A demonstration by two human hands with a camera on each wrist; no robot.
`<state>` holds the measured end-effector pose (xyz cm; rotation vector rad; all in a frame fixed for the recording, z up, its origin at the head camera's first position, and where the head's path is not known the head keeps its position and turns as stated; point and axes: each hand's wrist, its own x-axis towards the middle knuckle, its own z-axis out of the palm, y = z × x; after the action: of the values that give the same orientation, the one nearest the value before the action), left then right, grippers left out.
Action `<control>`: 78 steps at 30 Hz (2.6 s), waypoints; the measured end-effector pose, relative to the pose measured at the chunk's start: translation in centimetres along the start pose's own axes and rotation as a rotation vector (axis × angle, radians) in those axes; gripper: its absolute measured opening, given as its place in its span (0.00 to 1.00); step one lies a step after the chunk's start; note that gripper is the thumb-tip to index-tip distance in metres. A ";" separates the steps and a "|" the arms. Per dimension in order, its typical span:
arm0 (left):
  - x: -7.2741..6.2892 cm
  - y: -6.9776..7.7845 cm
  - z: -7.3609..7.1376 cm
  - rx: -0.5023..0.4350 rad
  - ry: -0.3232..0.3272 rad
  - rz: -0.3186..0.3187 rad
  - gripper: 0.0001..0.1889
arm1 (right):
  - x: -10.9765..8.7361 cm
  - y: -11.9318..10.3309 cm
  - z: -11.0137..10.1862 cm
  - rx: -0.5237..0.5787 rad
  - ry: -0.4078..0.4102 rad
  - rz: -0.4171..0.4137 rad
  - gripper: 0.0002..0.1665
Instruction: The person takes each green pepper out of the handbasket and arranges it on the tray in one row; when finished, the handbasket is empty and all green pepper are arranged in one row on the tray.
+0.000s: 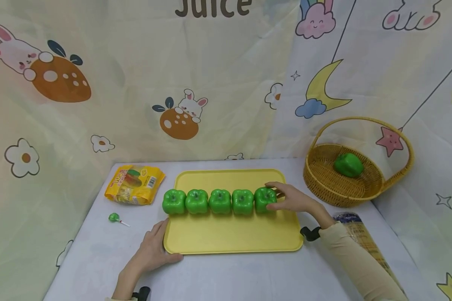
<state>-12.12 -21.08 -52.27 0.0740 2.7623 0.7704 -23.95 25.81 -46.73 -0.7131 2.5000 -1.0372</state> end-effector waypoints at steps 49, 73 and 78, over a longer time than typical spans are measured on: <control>-0.1 0.1 0.0 -0.020 -0.020 0.001 0.70 | -7.2 8.2 -18.7 0.474 0.625 0.151 0.36; -0.1 -0.1 -0.1 -0.009 -0.011 -0.011 0.72 | -7.9 14.0 -20.5 0.454 0.508 0.441 0.45; 0.0 -0.1 -0.1 -0.009 -0.013 -0.008 0.71 | -8.1 14.7 -20.5 0.463 0.455 0.522 0.48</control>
<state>-12.13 -21.26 -52.21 0.0663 2.7446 0.7776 -31.89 50.77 -42.63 0.3307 2.4209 -1.5988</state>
